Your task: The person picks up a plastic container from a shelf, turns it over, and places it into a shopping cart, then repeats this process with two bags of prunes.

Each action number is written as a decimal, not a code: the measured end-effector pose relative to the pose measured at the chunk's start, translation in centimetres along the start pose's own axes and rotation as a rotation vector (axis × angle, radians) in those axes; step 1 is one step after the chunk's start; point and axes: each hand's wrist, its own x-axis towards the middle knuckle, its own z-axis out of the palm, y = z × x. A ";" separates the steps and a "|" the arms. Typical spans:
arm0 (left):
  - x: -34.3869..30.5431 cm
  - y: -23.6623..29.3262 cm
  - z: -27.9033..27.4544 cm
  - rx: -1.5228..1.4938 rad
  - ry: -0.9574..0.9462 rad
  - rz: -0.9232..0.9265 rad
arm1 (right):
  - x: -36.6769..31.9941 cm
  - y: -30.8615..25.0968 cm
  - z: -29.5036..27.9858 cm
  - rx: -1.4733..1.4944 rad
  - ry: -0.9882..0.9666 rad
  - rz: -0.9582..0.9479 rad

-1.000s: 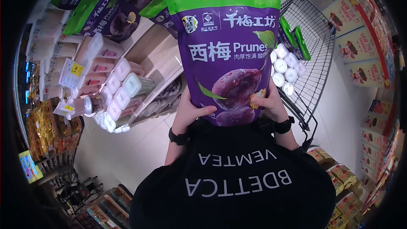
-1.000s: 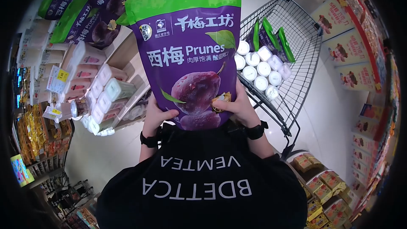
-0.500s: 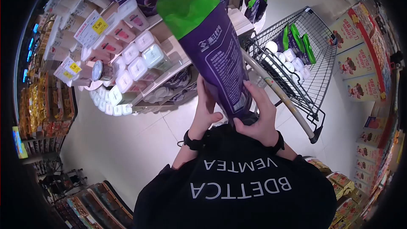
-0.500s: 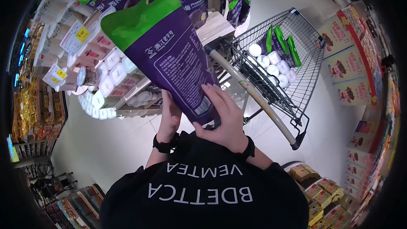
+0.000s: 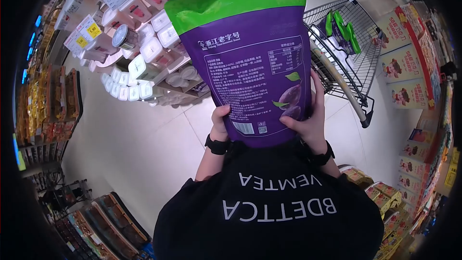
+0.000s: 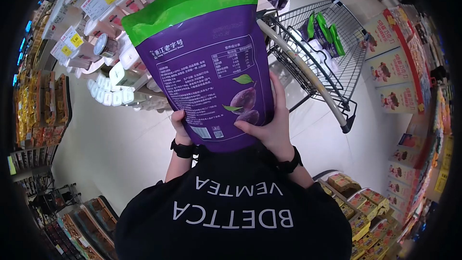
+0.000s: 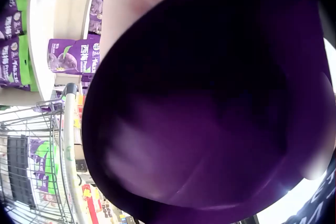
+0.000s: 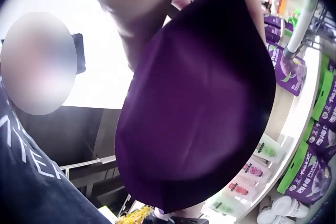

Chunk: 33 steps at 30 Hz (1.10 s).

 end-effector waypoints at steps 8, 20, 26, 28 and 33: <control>0.4 -2.9 0.9 0.009 0.018 -0.029 | -3.2 -1.0 -2.1 -0.079 0.125 -0.043; 2.2 -12.8 3.5 0.215 0.079 -0.261 | -9.2 -3.3 -11.0 -0.282 0.353 -0.012; 2.3 -23.6 8.8 0.199 0.090 -0.446 | -15.3 -5.1 -20.8 -0.167 0.495 0.035; 2.0 -28.6 10.1 0.121 -0.003 -0.489 | -18.0 -6.1 -25.0 -0.270 0.548 -0.032; 3.0 -42.5 15.1 0.601 -0.104 -0.509 | -24.0 -8.4 -34.7 -1.022 0.644 -0.139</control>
